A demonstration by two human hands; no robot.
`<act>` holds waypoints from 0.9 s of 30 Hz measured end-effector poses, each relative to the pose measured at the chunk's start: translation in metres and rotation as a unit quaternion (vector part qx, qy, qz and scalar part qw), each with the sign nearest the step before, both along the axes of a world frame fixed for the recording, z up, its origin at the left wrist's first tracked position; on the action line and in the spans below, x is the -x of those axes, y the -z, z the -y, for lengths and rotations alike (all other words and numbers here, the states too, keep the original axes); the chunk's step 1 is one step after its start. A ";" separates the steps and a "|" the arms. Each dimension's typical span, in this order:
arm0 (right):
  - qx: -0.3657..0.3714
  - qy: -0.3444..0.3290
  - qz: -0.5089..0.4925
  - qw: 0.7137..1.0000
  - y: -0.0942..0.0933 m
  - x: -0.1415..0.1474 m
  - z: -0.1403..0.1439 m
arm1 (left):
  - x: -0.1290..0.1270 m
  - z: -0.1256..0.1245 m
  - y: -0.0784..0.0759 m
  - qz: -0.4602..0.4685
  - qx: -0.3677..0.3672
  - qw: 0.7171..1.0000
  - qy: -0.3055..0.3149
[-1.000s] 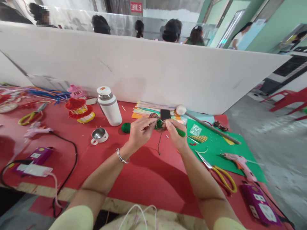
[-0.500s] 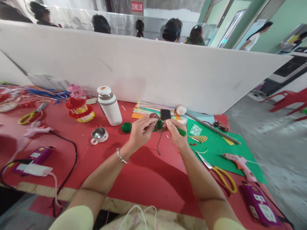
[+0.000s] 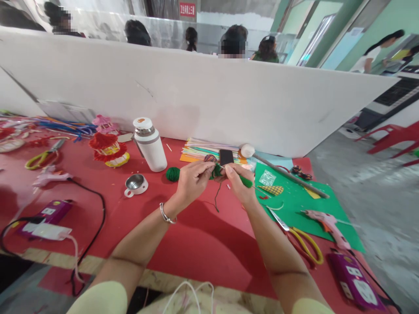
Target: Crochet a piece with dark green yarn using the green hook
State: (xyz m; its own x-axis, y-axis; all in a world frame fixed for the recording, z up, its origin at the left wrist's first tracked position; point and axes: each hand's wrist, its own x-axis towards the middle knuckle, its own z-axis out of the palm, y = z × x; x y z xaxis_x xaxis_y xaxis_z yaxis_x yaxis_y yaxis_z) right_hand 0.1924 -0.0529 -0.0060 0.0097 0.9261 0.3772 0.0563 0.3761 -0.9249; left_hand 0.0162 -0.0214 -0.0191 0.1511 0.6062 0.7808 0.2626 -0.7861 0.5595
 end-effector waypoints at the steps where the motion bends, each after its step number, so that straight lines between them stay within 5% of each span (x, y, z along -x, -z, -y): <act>1: -0.002 0.003 0.007 1.000 0.000 0.000 0.000 | 0.000 0.000 0.000 -0.001 -0.001 1.000 -0.001; 16: 0.079 -0.046 -0.048 0.995 0.003 -0.007 -0.009 | 0.002 -0.001 -0.002 -0.004 -0.005 1.000 -0.006; 27: 0.058 -0.060 -0.030 0.996 -0.005 -0.003 -0.002 | 0.001 0.003 -0.011 -0.007 -0.018 1.000 -0.013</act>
State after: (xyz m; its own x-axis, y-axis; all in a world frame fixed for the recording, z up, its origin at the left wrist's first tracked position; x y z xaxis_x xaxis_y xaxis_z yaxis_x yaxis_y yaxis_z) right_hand 0.1958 -0.0510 -0.0006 -0.0834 0.9591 0.2705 -0.0394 0.2680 -0.9626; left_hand 0.0155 -0.0239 -0.0081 0.1470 0.5820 0.7998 0.2910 -0.7982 0.5274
